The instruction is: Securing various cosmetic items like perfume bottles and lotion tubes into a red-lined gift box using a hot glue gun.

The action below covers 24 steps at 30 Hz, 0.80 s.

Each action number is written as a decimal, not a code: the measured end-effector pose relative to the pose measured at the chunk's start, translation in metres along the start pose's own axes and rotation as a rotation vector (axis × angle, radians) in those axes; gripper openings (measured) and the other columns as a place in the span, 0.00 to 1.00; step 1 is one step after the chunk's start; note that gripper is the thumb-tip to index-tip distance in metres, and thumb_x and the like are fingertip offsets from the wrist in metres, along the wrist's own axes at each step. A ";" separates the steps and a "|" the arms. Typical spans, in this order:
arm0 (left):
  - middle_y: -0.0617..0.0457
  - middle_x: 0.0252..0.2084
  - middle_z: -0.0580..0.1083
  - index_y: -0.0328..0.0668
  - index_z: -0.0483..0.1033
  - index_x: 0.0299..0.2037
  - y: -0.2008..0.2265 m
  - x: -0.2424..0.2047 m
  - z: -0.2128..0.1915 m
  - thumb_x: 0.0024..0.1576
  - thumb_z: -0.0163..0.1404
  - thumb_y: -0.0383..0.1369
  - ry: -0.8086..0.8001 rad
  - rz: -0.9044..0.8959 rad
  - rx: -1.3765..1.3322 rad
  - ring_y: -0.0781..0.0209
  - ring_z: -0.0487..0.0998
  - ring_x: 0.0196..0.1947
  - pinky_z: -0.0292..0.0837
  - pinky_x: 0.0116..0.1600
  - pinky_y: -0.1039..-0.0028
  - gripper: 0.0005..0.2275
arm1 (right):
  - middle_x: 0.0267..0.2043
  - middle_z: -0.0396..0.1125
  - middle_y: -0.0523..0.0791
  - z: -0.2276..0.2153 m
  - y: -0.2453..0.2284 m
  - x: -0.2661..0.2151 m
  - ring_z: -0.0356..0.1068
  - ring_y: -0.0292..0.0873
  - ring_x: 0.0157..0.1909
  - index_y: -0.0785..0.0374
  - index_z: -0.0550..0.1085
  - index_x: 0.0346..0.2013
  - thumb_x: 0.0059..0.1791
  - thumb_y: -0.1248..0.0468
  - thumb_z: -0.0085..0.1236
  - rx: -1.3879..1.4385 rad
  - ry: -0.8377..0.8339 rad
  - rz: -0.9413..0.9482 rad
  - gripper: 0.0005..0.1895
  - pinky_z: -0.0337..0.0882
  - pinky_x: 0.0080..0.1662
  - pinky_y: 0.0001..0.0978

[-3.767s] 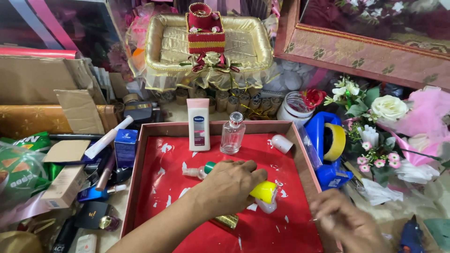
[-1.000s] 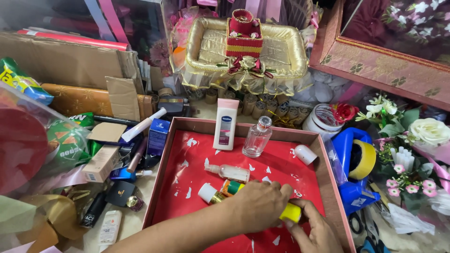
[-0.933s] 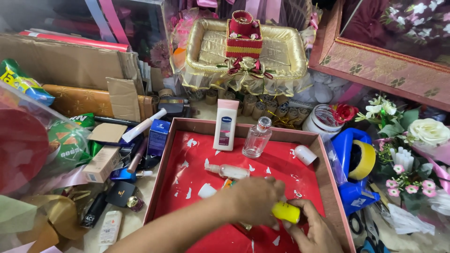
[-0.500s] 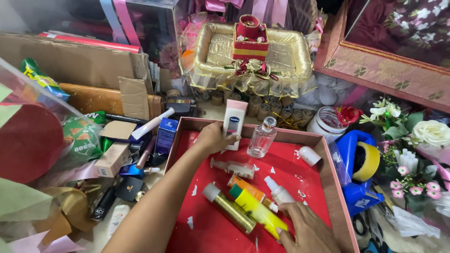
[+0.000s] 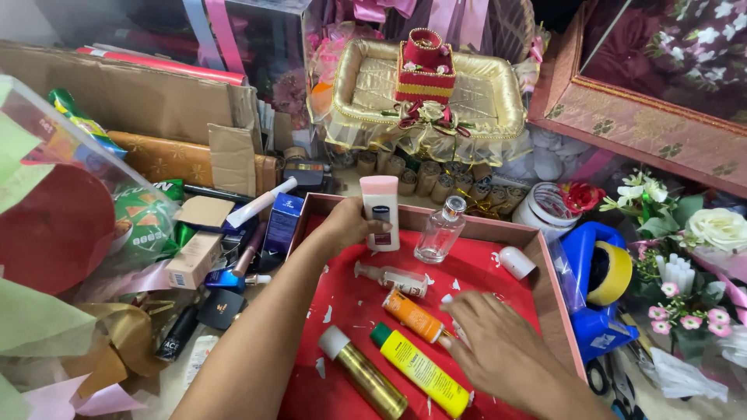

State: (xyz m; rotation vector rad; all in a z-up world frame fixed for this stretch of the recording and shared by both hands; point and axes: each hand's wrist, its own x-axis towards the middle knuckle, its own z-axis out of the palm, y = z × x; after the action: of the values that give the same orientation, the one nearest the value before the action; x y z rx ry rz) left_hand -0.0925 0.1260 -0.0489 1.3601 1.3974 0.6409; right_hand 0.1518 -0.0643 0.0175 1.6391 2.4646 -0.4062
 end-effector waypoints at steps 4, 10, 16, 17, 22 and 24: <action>0.48 0.47 0.83 0.40 0.80 0.48 -0.017 0.015 0.001 0.49 0.64 0.26 -0.036 0.003 -0.232 0.54 0.83 0.46 0.79 0.44 0.62 0.16 | 0.73 0.49 0.46 -0.024 -0.023 0.030 0.52 0.49 0.73 0.51 0.57 0.70 0.56 0.46 0.44 0.024 -0.135 0.058 0.30 0.57 0.70 0.56; 0.43 0.43 0.81 0.37 0.77 0.47 -0.029 0.025 0.001 0.50 0.62 0.25 -0.082 0.001 -0.382 0.46 0.84 0.44 0.84 0.41 0.56 0.15 | 0.79 0.38 0.50 -0.009 -0.027 0.071 0.40 0.55 0.78 0.57 0.50 0.74 0.55 0.48 0.43 0.044 -0.154 0.008 0.35 0.47 0.72 0.54; 0.45 0.42 0.82 0.37 0.79 0.45 -0.020 0.018 -0.001 0.50 0.63 0.26 -0.064 0.058 -0.259 0.52 0.84 0.42 0.81 0.41 0.62 0.13 | 0.80 0.36 0.51 0.010 -0.023 0.095 0.36 0.54 0.80 0.60 0.47 0.75 0.58 0.43 0.33 0.085 -0.179 0.036 0.37 0.42 0.74 0.53; 0.48 0.41 0.83 0.37 0.81 0.43 -0.017 0.015 0.000 0.50 0.64 0.27 -0.042 0.085 -0.157 0.58 0.83 0.39 0.79 0.40 0.68 0.11 | 0.79 0.39 0.52 0.015 -0.020 0.096 0.38 0.54 0.79 0.61 0.48 0.74 0.58 0.42 0.32 0.106 -0.142 0.014 0.37 0.45 0.73 0.54; 0.51 0.43 0.83 0.39 0.81 0.45 -0.005 0.007 -0.002 0.51 0.64 0.31 -0.041 0.087 -0.012 0.62 0.82 0.40 0.78 0.45 0.71 0.13 | 0.78 0.42 0.50 0.028 -0.011 0.101 0.40 0.52 0.79 0.60 0.48 0.75 0.57 0.41 0.33 0.125 -0.114 0.007 0.38 0.48 0.72 0.53; 0.53 0.44 0.83 0.41 0.82 0.46 -0.005 0.008 -0.002 0.51 0.64 0.31 -0.033 0.074 0.038 0.63 0.82 0.43 0.77 0.50 0.72 0.13 | 0.77 0.45 0.51 0.032 -0.009 0.103 0.43 0.53 0.78 0.60 0.50 0.74 0.57 0.41 0.34 0.120 -0.082 -0.015 0.37 0.51 0.71 0.53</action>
State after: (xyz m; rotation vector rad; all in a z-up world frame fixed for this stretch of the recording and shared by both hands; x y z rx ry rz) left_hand -0.0946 0.1324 -0.0557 1.4524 1.3438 0.6401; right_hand 0.1031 0.0132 -0.0399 1.6139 2.4363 -0.6215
